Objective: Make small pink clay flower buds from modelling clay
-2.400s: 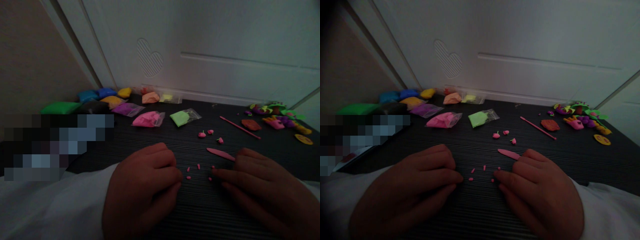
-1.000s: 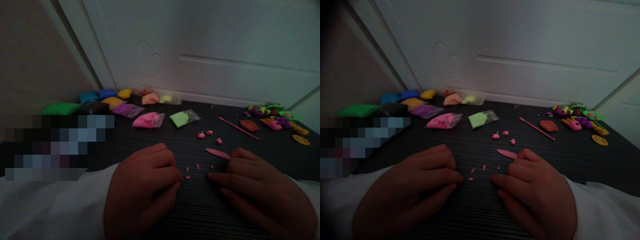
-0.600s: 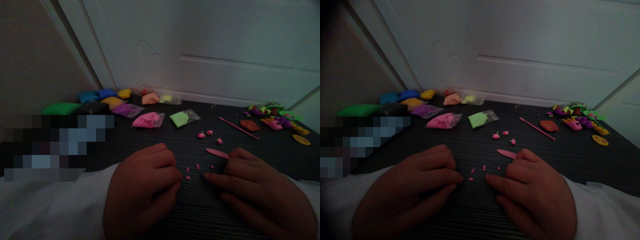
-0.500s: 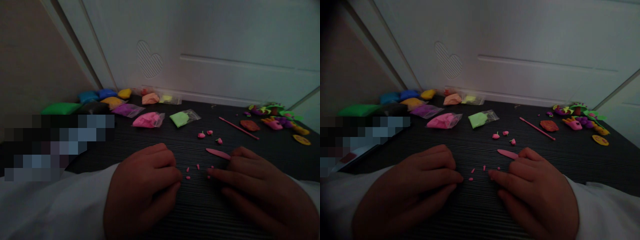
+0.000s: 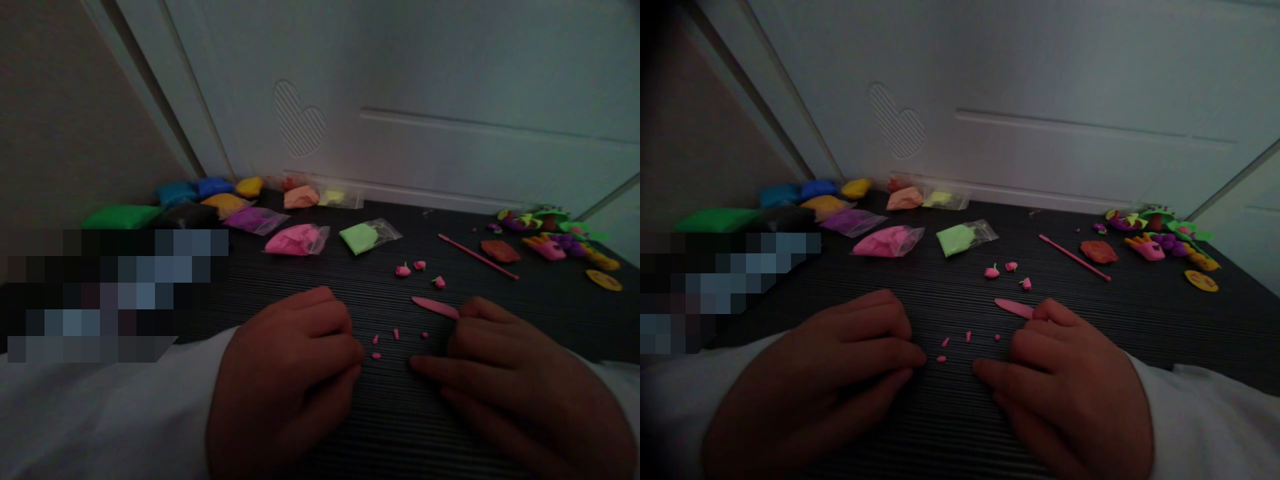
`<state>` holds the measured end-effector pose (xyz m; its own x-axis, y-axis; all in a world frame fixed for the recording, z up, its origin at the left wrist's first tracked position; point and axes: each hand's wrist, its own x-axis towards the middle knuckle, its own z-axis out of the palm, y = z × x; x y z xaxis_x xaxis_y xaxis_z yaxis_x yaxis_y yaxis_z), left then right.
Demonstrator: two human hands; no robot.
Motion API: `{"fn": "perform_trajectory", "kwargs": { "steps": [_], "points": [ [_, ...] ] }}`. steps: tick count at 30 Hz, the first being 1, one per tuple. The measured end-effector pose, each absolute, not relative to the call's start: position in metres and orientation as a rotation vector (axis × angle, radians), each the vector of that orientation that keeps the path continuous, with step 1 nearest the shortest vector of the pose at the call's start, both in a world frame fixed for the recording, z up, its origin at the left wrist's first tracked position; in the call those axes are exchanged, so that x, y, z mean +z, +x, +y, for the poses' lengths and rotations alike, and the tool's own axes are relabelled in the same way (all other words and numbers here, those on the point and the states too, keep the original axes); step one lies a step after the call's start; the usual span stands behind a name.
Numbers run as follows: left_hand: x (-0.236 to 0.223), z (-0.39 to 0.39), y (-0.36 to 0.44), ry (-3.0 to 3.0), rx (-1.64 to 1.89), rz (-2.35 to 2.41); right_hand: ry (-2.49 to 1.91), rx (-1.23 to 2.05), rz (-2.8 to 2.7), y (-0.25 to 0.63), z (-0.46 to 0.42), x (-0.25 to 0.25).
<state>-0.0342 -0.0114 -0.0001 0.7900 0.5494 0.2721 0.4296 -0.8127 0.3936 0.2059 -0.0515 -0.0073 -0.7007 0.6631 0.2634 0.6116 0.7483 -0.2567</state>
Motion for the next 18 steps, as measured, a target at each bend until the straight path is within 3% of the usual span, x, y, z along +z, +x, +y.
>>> {"fn": "perform_trajectory", "kwargs": {
  "steps": [18],
  "points": [
    [0.0010,-0.0105,-0.0348,2.678,0.550,0.721,-1.046,0.091,-2.584,0.2039,-0.0520,-0.0075]
  ]
}}
